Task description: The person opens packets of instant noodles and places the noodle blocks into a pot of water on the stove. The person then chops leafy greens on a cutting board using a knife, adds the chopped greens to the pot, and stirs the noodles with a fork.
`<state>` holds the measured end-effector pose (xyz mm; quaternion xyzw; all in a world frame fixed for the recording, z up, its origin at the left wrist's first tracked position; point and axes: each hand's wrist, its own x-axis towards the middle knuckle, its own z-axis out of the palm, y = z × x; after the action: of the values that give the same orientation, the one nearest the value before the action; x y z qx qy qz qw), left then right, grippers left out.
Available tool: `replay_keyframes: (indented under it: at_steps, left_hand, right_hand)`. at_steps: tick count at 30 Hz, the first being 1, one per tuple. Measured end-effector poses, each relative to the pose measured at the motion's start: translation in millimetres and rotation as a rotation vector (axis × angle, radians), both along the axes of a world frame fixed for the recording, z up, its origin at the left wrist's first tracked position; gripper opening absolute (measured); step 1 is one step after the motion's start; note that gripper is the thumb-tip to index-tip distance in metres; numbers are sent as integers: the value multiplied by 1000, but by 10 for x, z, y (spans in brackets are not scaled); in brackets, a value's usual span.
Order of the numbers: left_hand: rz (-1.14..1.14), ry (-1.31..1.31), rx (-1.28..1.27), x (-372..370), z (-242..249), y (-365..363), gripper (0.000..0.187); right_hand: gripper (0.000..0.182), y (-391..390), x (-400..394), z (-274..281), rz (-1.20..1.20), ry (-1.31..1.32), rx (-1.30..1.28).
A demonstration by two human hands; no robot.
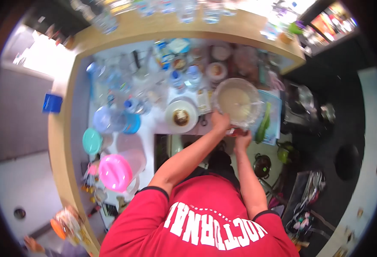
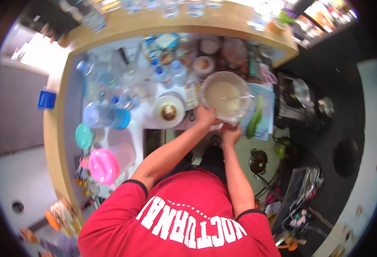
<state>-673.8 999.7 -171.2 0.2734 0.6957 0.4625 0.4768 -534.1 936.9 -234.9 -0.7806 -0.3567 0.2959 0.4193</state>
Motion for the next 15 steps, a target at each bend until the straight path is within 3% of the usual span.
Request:
replay_keyframes:
  at_steps: [2,4,7,10,13,15]
  left_hand:
    - [-18,170,-97,-64,66,-58,48]
    - [36,54,-93,-105,66,-144,48]
    - [41,-10,-99,-255,164,-320,47]
    - [24,-146,-138,-459,406,-545,46]
    - [19,-296,-133,-667,561,-806,46]
    - [35,-381,-103,-827,755,-996,46]
  right_hand:
    - [20,24,22,130,83,-3,25]
    - [22,81,151,-138,95,-142,13]
    - [24,122,162,-29,174,-291,5]
    - [28,185,243,-100,39,205,62]
    - [28,179,233,101,8,303,36]
    - [28,152,295,99,92,157,66]
